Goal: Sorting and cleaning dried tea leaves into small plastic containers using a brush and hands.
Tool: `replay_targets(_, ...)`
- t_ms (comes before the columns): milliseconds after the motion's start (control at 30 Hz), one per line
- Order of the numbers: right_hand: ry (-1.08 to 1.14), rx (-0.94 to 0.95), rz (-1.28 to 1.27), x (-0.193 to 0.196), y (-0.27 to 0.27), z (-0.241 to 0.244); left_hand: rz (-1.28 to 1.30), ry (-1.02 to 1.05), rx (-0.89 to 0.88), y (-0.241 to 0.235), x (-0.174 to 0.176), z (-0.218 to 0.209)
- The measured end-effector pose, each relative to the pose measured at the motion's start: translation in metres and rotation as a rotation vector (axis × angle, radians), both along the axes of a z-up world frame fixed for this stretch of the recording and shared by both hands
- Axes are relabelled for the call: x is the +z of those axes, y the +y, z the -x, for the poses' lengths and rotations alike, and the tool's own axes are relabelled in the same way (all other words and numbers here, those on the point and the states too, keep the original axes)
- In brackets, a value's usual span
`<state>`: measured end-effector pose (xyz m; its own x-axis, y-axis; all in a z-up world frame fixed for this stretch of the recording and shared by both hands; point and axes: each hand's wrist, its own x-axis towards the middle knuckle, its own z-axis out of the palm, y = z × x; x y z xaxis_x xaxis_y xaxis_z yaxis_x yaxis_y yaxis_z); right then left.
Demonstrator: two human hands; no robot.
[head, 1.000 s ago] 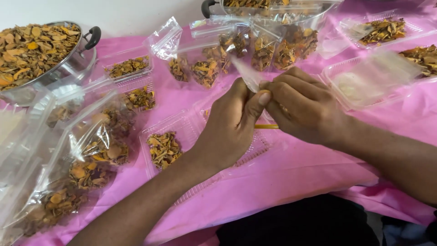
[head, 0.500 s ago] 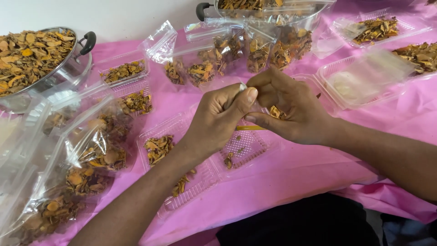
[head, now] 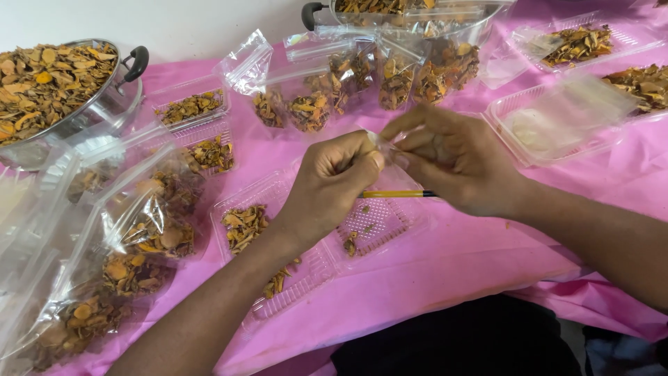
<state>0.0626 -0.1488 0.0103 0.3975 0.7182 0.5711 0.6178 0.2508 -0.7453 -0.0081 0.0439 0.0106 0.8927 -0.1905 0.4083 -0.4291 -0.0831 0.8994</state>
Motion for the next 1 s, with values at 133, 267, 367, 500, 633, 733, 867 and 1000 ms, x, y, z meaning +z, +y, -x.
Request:
replay_targets(133, -0.565, -0.281, -0.039, -0.015, 0.003, -0.005, -0.001, 0.038, 0.213, -0.012, 0.001, 0.004)
replay_targets(267, -0.787, -0.285, -0.137, -0.012, 0.009, 0.002, -0.059, 0.041, 0.339, -0.020, 0.007, 0.009)
replay_targets(367, -0.806, -0.333, -0.119, -0.010, 0.006, -0.002, -0.112, 0.043, 0.401, -0.022, 0.004, 0.012)
replay_targets(500, -0.934, -0.398, -0.084, -0.034, 0.002, -0.024, -0.096, 0.053, 0.414, -0.021, -0.002, 0.009)
replay_targets(633, -0.906, -0.387, -0.124, -0.005, 0.004, -0.010, -0.210, -0.094, 0.352, -0.012, 0.000, 0.005)
replay_targets(733, -0.607, -0.360, -0.095, -0.005, -0.001, -0.012, -0.423, -0.284, 0.217, -0.006, 0.000, 0.005)
replay_targets(867, -0.266, -0.310, -0.063, 0.001, -0.012, -0.016, -0.653, -0.380, 0.293, -0.001, -0.023, -0.007)
replay_targets(1000, 0.059, -0.204, -0.114, -0.004, -0.023, -0.029, -0.909, -0.344, 0.350, 0.002, -0.027, -0.011)
